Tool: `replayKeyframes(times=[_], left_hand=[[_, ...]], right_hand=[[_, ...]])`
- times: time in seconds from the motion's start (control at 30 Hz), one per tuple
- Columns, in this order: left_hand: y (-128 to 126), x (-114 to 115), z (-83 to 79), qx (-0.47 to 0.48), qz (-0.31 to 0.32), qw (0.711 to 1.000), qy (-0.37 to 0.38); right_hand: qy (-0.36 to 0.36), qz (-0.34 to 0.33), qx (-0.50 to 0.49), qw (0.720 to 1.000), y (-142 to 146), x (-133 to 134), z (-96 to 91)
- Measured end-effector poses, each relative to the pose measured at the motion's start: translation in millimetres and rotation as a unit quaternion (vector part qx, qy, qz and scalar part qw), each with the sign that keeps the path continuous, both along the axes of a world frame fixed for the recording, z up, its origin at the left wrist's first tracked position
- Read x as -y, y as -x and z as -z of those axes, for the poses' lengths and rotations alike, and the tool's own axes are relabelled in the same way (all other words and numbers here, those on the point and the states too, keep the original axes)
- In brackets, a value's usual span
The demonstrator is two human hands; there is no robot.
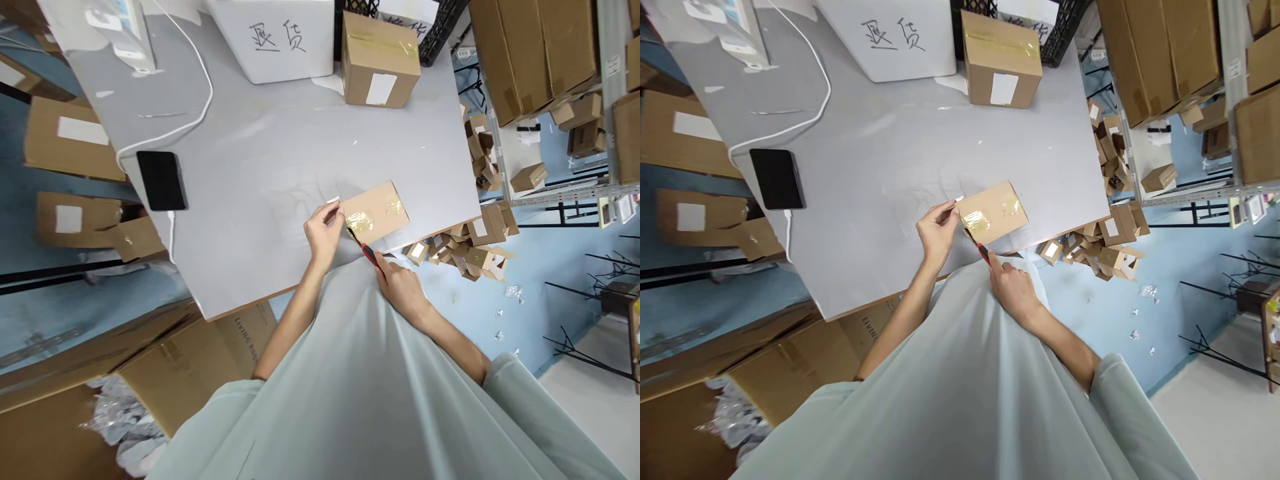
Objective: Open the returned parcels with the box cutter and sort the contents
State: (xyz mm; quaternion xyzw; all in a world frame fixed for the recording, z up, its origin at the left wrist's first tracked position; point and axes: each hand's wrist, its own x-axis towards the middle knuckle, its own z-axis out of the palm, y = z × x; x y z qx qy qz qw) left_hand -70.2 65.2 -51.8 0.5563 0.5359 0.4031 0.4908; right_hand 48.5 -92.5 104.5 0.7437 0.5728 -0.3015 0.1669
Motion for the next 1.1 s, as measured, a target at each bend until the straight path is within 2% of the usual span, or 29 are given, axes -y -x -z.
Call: replayKeyframes(times=[0.1, 0.2, 0.27, 0.37, 0.5, 0.6, 0.77, 0.9, 1.0, 1.1], left_hand=[[5, -4, -1.0, 0.008, 0.019, 1.000, 0.012], [11, -7, -3.0, -0.003, 0.041, 0.999, 0.018], [13, -8, -3.6, -0.016, 0.051, 0.998, 0.021], [13, -7, -1.1, -0.016, 0.060, 0.997, 0.036], [15, -8, 4.8, 0.015, 0.074, 0.994, 0.073], [19, -12, 5.7, 0.026, 0.082, 0.993, 0.078], [16, -13, 2.4, 0.020, 0.052, 0.995, 0.078], [-2, -7, 0.8, -0.005, -0.014, 0.996, 0.087], [-14, -2, 0.7, -0.010, -0.054, 0.994, 0.095], [-19, 0, 1.7, 0.001, -0.066, 0.993, 0.101]], right_hand=[[-0.049, 0.010, -0.027, 0.998, -12, 8, -3.3], [-0.160, 0.059, -0.072, 0.983, -34, 15, 4.0], [-0.253, 0.110, -0.096, 0.956, -55, 12, 21.9], [-0.358, 0.190, -0.101, 0.909, -89, -8, 64.1], [-0.372, 0.263, -0.141, 0.879, -121, -40, 114.7], [-0.362, 0.309, -0.193, 0.858, -129, -51, 132.8], [-0.359, 0.324, -0.260, 0.836, -139, -65, 143.1], [-0.369, 0.292, -0.294, 0.832, -159, -95, 146.6], [-0.369, 0.250, -0.291, 0.846, -174, -116, 138.6], [-0.382, 0.194, -0.276, 0.860, -177, -115, 116.4]])
